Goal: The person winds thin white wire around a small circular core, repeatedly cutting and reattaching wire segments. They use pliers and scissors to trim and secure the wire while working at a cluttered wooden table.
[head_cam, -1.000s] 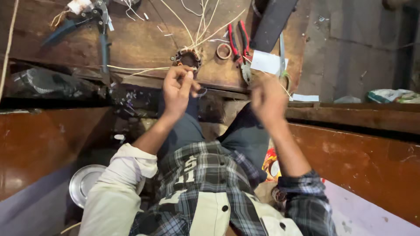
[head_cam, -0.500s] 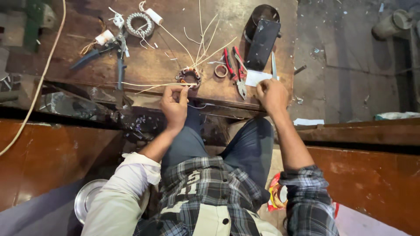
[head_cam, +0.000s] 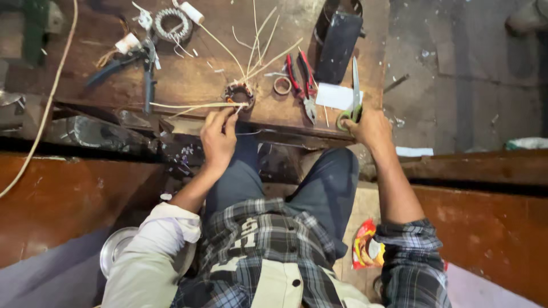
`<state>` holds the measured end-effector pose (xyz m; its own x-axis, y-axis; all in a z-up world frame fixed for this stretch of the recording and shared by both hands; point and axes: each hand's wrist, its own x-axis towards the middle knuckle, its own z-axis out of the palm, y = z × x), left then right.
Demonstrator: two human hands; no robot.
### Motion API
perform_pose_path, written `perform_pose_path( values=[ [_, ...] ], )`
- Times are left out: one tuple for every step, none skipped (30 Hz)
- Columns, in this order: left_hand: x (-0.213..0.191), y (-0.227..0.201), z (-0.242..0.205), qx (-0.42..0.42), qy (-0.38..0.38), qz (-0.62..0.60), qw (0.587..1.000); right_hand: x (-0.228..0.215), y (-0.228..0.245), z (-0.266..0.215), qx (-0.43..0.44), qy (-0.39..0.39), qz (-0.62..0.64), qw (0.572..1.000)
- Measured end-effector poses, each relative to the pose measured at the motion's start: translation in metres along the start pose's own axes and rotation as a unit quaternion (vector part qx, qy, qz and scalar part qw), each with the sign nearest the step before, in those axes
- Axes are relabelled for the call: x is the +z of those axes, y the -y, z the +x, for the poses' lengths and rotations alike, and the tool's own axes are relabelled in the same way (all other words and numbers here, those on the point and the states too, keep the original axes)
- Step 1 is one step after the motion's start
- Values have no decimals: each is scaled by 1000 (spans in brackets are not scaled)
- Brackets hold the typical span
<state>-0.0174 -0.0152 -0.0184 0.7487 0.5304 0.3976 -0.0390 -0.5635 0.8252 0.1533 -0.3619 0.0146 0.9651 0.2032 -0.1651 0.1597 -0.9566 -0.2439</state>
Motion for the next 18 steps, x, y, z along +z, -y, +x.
perform_pose_path(
  values=[
    [0, -3, 3, 21, 1, 22, 1000, -1, -3, 7, 4, 4, 3, 1000],
    [0, -5, 6, 43, 1, 44, 998, -5, -7, 12, 9, 8, 7, 1000],
    [-4, -6, 3, 57, 1, 73, 996, -6, -8, 16, 8, 19, 11, 1000],
    [-6, -6, 1, 46, 13, 91, 995, -8, -11, 16, 49, 58, 138, 988],
    [-6, -6, 2, 36, 22, 111, 993, -11, -13, 16, 89, 99, 261, 956],
    [-7, -5, 5, 26, 31, 129, 991, -14, -15, 10, 72, 111, 389, 912],
    [-7, -4, 9, 31, 29, 119, 992, -13, -13, 2, 56, 122, 510, 850],
    [-7, -2, 14, 35, 27, 109, 993, -8, -9, -10, 33, 108, 553, 826],
    [-9, -1, 15, 38, 32, 99, 994, 5, -3, -34, 19, 95, 595, 798],
    [-11, 1, 17, 35, 33, 82, 995, 23, 10, -53, -6, 94, 603, 792],
    [-12, 2, 22, 36, 39, 62, 997, 39, 24, -69, -28, 87, 613, 785],
    [-14, 2, 27, 38, 44, 42, 997, 55, 40, -87, -57, 103, 570, 813],
    [-15, 2, 35, 34, 56, 36, 997, 71, 57, -104, -85, 113, 525, 839],
    [-16, 1, 42, 29, 68, 30, 997, 84, 73, -114, -83, 116, 476, 868],
    [-17, -1, 46, 23, 80, 22, 996, 94, 88, -123, -79, 119, 424, 894],
    [-19, -3, 48, 8, 91, 26, 996, 100, 100, -130, -125, 69, 387, 911],
    [-20, -6, 52, -4, 99, 29, 995, 102, 111, -131, -171, 16, 348, 922],
    [-21, -9, 55, -16, 108, 33, 993, 103, 121, -132, -216, -38, 306, 927]
  ],
)
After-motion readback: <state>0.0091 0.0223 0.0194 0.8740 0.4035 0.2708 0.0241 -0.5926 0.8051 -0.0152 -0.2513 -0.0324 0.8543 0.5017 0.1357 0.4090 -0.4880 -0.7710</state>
